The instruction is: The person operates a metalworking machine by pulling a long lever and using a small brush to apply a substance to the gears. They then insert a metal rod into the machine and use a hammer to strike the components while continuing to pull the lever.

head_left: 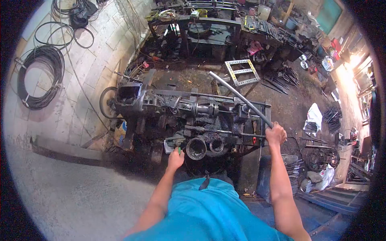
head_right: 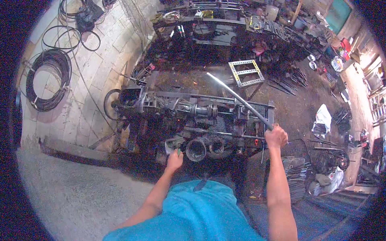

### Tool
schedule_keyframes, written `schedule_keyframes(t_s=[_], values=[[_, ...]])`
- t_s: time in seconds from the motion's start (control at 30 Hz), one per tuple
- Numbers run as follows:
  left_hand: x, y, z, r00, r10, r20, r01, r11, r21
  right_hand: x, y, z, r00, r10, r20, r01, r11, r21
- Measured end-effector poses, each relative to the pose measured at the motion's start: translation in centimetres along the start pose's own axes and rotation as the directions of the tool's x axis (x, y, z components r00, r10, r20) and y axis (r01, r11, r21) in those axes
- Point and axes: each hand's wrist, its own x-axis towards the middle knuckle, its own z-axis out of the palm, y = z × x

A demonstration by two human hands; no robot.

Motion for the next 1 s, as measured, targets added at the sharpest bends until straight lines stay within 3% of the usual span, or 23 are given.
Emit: schedule_keyframes(t_s=[0.4, 0.6, 0.9, 1.0], values=[[0.0, 1.2, -0.3, 0.998, -0.058, 0.002, 0.058, 0.998, 0.02, -0.5, -1.0, -1.4, 0.996, 0.05, 0.071, -0.046, 0.998, -0.048], [0.2, 1.2, -0.3, 0.997, -0.066, 0.039, 0.066, 0.998, -0.001, -0.4, -0.6, -0.9, 1.0, -0.005, -0.008, 0.005, 1.0, 0.0], [-0.1, 1.1, -0.3, 1.0, -0.014, -0.016, 0.015, 1.0, 0.015, -0.2, -0.5, -0.6, 0.999, 0.002, 0.04, 0.0, 0.999, -0.033], [0.0, 1.5, -0.5, 0.998, -0.045, 0.04, 0.045, 0.999, 0.004, -0.2, -0.3, -0.4, 0.999, -0.01, 0.034, 0.012, 0.999, -0.037]])
